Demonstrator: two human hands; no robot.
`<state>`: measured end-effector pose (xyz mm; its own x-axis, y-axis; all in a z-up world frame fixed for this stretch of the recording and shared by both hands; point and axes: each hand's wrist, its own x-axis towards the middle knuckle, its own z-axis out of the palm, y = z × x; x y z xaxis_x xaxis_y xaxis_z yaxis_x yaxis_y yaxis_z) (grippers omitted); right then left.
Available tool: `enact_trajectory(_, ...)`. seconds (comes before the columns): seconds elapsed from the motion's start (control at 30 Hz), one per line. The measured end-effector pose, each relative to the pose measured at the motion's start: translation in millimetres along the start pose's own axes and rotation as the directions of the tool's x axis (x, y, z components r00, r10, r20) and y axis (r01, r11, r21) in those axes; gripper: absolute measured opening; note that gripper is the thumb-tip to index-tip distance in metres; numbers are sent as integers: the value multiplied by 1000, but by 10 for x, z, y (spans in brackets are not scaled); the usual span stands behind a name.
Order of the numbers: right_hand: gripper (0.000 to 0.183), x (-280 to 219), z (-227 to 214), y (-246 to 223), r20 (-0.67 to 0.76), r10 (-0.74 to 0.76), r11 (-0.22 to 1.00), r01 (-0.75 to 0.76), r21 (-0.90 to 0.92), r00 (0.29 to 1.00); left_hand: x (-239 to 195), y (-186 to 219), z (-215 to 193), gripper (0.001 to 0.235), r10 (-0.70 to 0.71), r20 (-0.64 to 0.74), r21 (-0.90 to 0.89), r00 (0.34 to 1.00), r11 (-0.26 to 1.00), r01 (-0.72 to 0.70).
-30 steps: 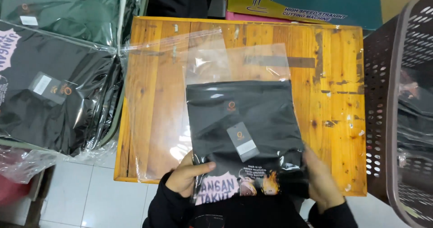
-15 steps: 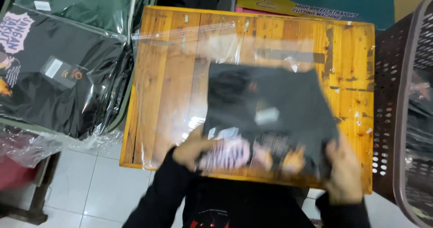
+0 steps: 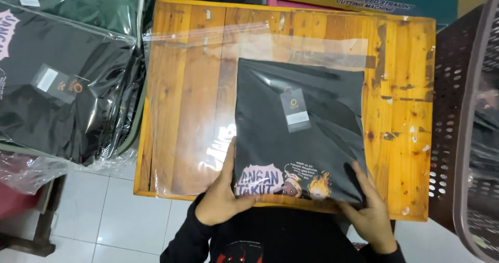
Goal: A person is folding a black t-shirt on a wooden table and preparing it to be placed into a plastic bag.
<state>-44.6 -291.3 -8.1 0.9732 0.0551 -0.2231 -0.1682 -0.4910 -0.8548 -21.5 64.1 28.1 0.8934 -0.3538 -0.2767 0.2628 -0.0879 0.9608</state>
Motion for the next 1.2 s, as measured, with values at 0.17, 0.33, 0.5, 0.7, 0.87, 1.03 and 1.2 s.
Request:
enact_trajectory(0.17,50,377,146,-80,-316,-310,941,243,-235,896,492,-121,59,108,78,-236,136,969,990,-46)
enact_trajectory(0.33,44,1067,216,130,-572,-542,839,361,-407,615,1210,-315,80,92,455,-562,460,691,866,-196)
enact_trajectory(0.5,41,604,147,-91,-339,-498,774,233,-589,798,653,-157,104,79,296,-372,428,880,896,-120)
enact_trajectory(0.7,103,303,-22,-10,-144,-165,857,69,-510,976,532,-33,27,103,-138,-321,-235,937,970,62)
enact_trajectory(0.87,52,236,-173,-201,-182,290,857,-171,487,939,525,-98,-97,33,-185,-294,-399,938,915,56)
enact_trajectory(1.03,54,83,-155,-162,-18,557,598,-386,703,830,273,32,-141,50,-395,-61,-503,917,805,314)
enact_trajectory(1.2,33,255,-220,-289,22,572,715,-512,476,820,487,145,-150,63,-437,-81,-560,896,763,322)
